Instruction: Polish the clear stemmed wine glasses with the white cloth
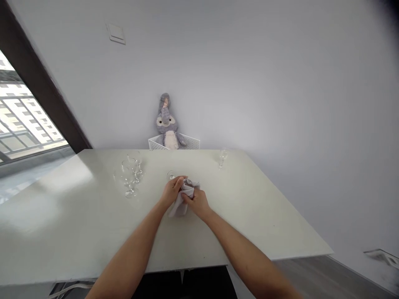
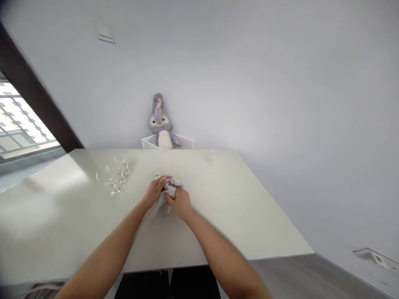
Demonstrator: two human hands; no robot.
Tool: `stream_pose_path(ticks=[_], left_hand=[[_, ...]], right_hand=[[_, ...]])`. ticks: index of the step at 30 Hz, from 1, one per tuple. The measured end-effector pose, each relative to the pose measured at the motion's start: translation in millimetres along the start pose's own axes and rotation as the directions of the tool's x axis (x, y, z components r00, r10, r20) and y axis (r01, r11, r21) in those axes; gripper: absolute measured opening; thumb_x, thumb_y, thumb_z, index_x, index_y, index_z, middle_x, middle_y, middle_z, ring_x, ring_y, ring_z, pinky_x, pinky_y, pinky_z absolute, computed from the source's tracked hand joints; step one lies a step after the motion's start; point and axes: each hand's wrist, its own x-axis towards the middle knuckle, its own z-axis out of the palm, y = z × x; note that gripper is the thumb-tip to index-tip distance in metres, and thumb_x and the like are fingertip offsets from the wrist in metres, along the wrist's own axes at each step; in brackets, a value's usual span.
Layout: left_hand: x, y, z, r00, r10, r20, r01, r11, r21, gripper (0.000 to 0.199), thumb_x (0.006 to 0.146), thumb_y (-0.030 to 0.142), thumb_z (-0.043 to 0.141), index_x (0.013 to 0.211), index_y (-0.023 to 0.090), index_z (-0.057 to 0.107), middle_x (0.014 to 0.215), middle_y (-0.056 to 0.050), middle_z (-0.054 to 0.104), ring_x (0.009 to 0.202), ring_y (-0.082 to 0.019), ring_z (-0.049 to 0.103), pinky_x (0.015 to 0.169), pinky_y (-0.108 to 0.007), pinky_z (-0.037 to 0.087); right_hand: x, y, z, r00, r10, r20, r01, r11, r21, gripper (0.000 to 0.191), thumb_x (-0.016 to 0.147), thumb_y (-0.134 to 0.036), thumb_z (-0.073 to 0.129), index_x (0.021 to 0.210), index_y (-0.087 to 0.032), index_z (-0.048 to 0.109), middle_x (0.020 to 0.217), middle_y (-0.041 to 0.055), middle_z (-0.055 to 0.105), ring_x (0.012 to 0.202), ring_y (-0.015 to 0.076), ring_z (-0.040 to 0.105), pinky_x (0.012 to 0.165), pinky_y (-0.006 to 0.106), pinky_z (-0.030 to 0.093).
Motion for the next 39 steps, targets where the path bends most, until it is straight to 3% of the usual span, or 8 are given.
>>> stream_pose_path(ticks=[2,9,14,18,22,25,33,39], left_hand=[[0.5,-2.4,0.4,0.998,0.040,-0.052,-0.034,0.994,0.107,0.035,0.080,0.043,0.044,0.092,0.018,0.066,0.073,-0.004,0.063,0.070,-0.017,0.055,0.067,-0.028,0.042],[-4.2,1.3,3.5,0.997,0.034,0.073,-0.041,0.994,0.101,0.043,0.075,0.039,0.053,0.115,0.024,0.054,0.070,0.000,0.060,0.057,-0.012,0.049,0.054,-0.021,0.038],[-1.3,-1.5,0.4,0.999,0.038,0.009,-0.039,0.983,0.179,0.048,0.075,0.044,0.051,0.117,0.021,0.052,0.052,0.004,0.053,0.048,-0.010,0.044,0.051,-0.021,0.035],[-2.7,1.6,-4.4,0.996,0.015,-0.086,-0.002,0.989,0.151,0.040,0.074,0.037,0.055,0.112,0.022,0.056,0.052,0.003,0.056,0.050,-0.013,0.050,0.056,-0.023,0.038],[-5.8,10.9,-8.7,0.959,0.094,-0.266,-0.127,0.985,-0.112,0.027,0.061,0.013,0.069,0.085,0.024,0.065,0.089,-0.006,0.064,0.101,-0.021,0.052,0.081,-0.024,0.040],[-4.8,12.6,-9.1,0.979,0.109,-0.173,-0.147,0.964,-0.223,0.032,0.055,0.001,0.069,0.075,0.025,0.063,0.097,-0.006,0.063,0.119,-0.021,0.039,0.094,-0.028,0.034],[3.7,-8.9,-15.8,0.999,-0.054,-0.003,0.052,0.968,-0.247,0.027,0.059,-0.001,0.066,0.065,0.025,0.064,0.052,-0.002,0.055,0.083,-0.019,0.056,0.093,-0.026,0.030],[6.4,-13.8,-21.7,0.992,0.073,-0.099,-0.073,0.997,0.011,0.014,0.062,0.014,0.070,0.066,0.026,0.065,0.052,-0.001,0.055,0.071,-0.018,0.056,0.084,-0.025,0.034]], right_hand=[[1.3,0.3,1.0,1.000,0.013,-0.004,-0.013,1.000,-0.002,0.019,0.060,-0.037,0.068,0.058,-0.020,0.059,0.047,-0.0012,0.057,0.046,0.0122,0.050,0.047,0.023,0.039],[9.0,-6.2,-5.8,0.979,0.193,0.057,-0.195,0.832,0.519,0.030,0.067,-0.045,0.061,0.076,-0.017,0.060,0.059,-0.0005,0.060,0.046,0.0101,0.050,0.044,0.022,0.038],[3.0,-3.2,0.6,0.998,0.067,-0.014,-0.065,0.989,0.130,0.027,0.064,-0.044,0.064,0.063,-0.017,0.060,0.051,-0.0016,0.056,0.045,0.0119,0.049,0.045,0.024,0.038],[7.4,-6.8,-7.6,0.996,-0.031,-0.079,0.019,0.989,-0.144,0.025,0.064,-0.041,0.063,0.054,-0.018,0.059,0.047,-0.0010,0.055,0.043,0.0120,0.050,0.044,0.024,0.038],[17.2,-15.1,-26.3,0.991,-0.012,-0.131,-0.004,0.992,-0.124,0.025,0.063,-0.038,0.064,0.051,-0.017,0.058,0.046,-0.0017,0.054,0.044,0.0105,0.049,0.045,0.022,0.039],[20.9,-18.8,-36.2,0.999,0.045,-0.018,-0.044,0.999,0.005,0.025,0.062,-0.039,0.065,0.067,-0.015,0.065,0.057,-0.0002,0.059,0.052,0.0115,0.053,0.050,0.024,0.044],[21.2,-23.1,-59.8,0.956,-0.025,0.292,0.099,0.966,-0.240,0.018,0.062,-0.031,0.064,0.071,-0.016,0.068,0.069,-0.0017,0.063,0.066,0.0131,0.055,0.066,0.026,0.043],[32.0,-14.7,-78.9,0.963,-0.145,0.225,0.234,0.864,-0.446,0.017,0.063,-0.028,0.060,0.075,-0.020,0.069,0.072,-0.0026,0.065,0.066,0.0153,0.056,0.063,0.026,0.043]])
